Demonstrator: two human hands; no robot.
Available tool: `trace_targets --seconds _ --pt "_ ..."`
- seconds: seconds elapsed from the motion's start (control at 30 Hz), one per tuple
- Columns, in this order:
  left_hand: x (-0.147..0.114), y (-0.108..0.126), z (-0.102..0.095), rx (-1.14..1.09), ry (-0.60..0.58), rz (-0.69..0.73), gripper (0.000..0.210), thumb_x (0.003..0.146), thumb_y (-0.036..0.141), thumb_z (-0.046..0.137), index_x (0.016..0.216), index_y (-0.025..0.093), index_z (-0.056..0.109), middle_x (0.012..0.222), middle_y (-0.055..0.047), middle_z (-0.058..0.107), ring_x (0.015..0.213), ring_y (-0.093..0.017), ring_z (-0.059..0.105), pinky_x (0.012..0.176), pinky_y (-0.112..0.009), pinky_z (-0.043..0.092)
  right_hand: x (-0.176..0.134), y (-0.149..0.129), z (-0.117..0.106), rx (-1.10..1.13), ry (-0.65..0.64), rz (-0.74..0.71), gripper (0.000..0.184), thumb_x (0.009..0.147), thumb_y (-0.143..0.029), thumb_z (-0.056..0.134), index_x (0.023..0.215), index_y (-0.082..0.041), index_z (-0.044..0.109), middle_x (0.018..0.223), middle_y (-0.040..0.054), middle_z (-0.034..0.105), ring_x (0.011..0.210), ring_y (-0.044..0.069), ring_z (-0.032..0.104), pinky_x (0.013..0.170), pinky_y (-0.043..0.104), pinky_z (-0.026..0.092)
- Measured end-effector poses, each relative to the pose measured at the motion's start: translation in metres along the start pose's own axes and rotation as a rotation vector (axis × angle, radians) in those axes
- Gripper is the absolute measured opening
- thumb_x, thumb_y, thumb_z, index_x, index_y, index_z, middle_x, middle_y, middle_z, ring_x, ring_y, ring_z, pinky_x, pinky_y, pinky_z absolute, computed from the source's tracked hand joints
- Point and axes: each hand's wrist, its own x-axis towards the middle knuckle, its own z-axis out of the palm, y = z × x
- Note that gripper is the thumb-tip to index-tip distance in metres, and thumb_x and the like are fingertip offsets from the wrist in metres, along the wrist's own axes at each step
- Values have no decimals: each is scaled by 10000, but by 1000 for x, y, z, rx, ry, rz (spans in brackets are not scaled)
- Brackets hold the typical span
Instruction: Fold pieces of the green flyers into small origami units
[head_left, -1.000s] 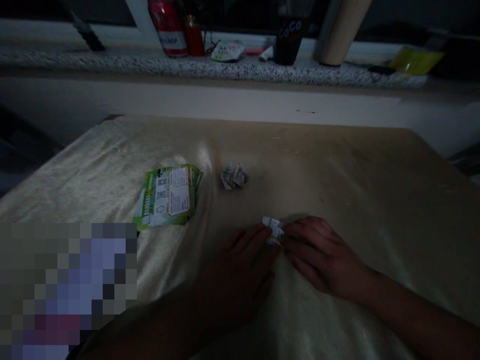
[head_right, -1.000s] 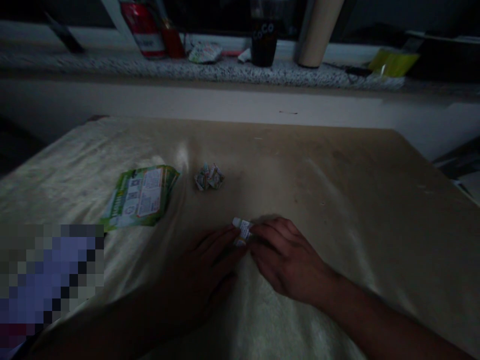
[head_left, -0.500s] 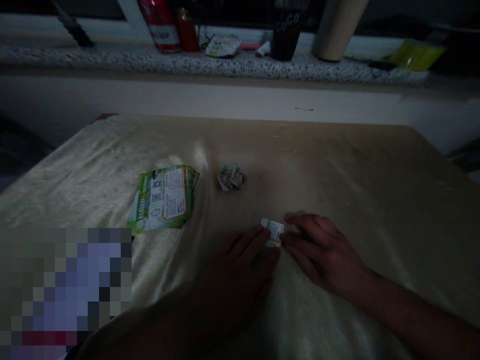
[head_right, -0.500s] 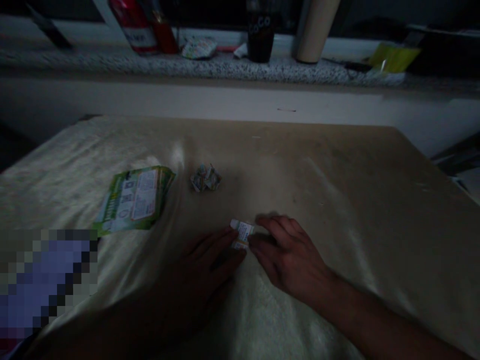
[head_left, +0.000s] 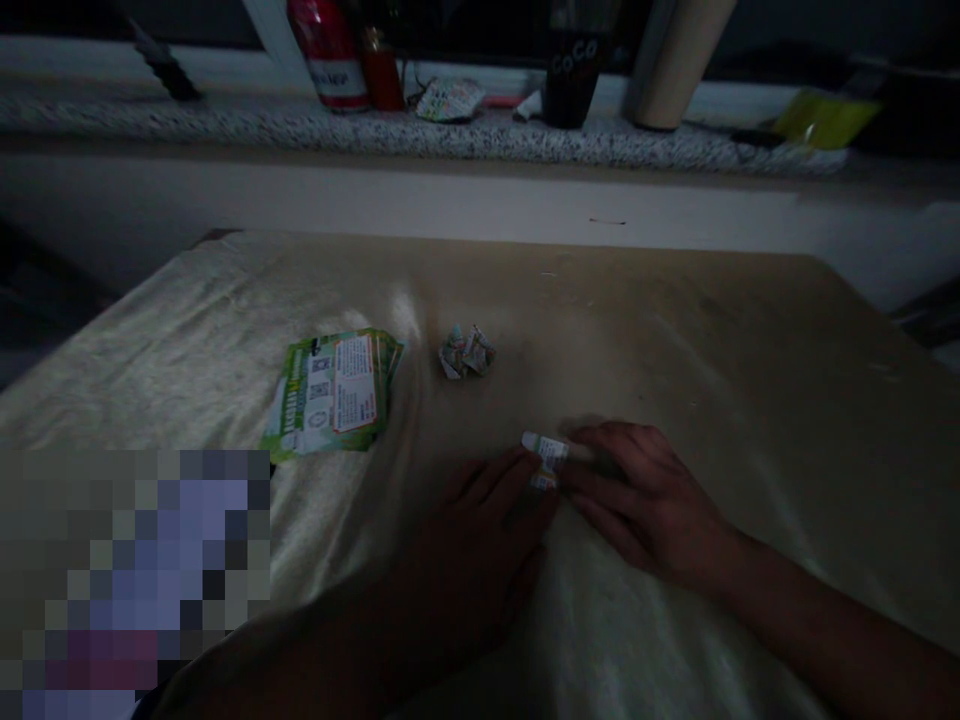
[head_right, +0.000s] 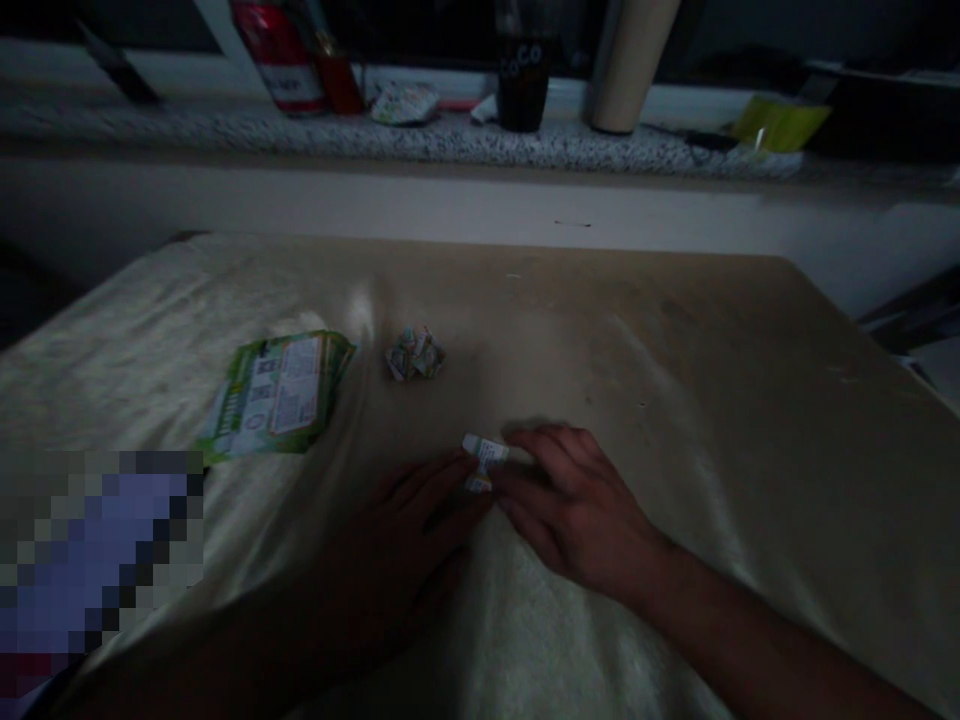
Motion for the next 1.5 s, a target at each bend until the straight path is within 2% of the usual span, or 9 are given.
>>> trace_targets --seconds 0.2,0.37,0.57,0.83,1.07,1.2,1.33,1.4,1.5 --pt "2 1 -7 -3 -25 -6 404 974 240 499 1374 194 536 1478 -167 496 1394 -316 443 1101 -533 424 4 -4 -1 -43 -58 116 233 969 -320 587 1129 -274 750 1291 103 641 1179 319 563 949 504 475" --pt "2 -2 -4 -41 24 10 381 965 245 519 1342 197 547 1445 -152 522 1341 -312 483 1076 -524 439 4 4 1 -92 -70 171 306 974 -351 571 1232 -241 696 1295 114 653 1180 325 568 972 524 456" --pt "10 -11 6 -154 149 -47 377 979 147 512 1352 198 498 1301 -93 613 1192 -219 565 1046 -408 481 8 3 -2 79 -68 32 412 925 -379 644 1299 -207 633 1334 127 627 1232 304 553 1028 496 447" --pt "14 -19 7 -353 152 -152 358 920 145 608 1268 209 554 1254 -73 624 1137 -200 599 1016 -382 514 16 -2 0 119 -45 -68 209 962 -290 609 1117 -195 712 1167 94 704 1097 254 622 1009 448 467" --pt "16 -15 -7 -566 186 -164 117 931 190 594 942 209 709 936 -17 717 862 -160 673 813 -314 550 16 -9 -7 322 74 -111 176 925 -125 607 1083 -180 662 983 75 737 889 207 659 874 413 511" --pt "19 -5 -17 -878 143 -353 80 869 276 690 890 225 749 829 15 750 755 -150 691 702 -270 540 16 -17 -9 517 155 -37 125 923 -100 581 992 -190 634 744 22 660 683 161 594 715 356 499" --pt "19 -2 -15 -1113 83 -605 183 808 349 755 931 213 753 831 4 767 761 -169 711 682 -268 551 17 -17 -6 597 91 101 98 929 -136 596 849 -185 621 653 -16 575 624 133 531 669 327 437" --pt "20 -4 -11 -1028 74 -600 194 828 356 737 968 222 748 845 4 763 759 -173 704 688 -284 545 17 -15 -5 573 45 137 81 922 -152 616 848 -183 627 681 -10 586 670 142 545 698 335 429" --pt "21 -7 -5 -664 82 -468 138 884 305 681 980 224 737 846 -4 738 769 -186 662 734 -335 512 15 -13 -2 446 -4 166 64 916 -183 635 851 -181 639 765 18 616 778 178 569 751 364 423"
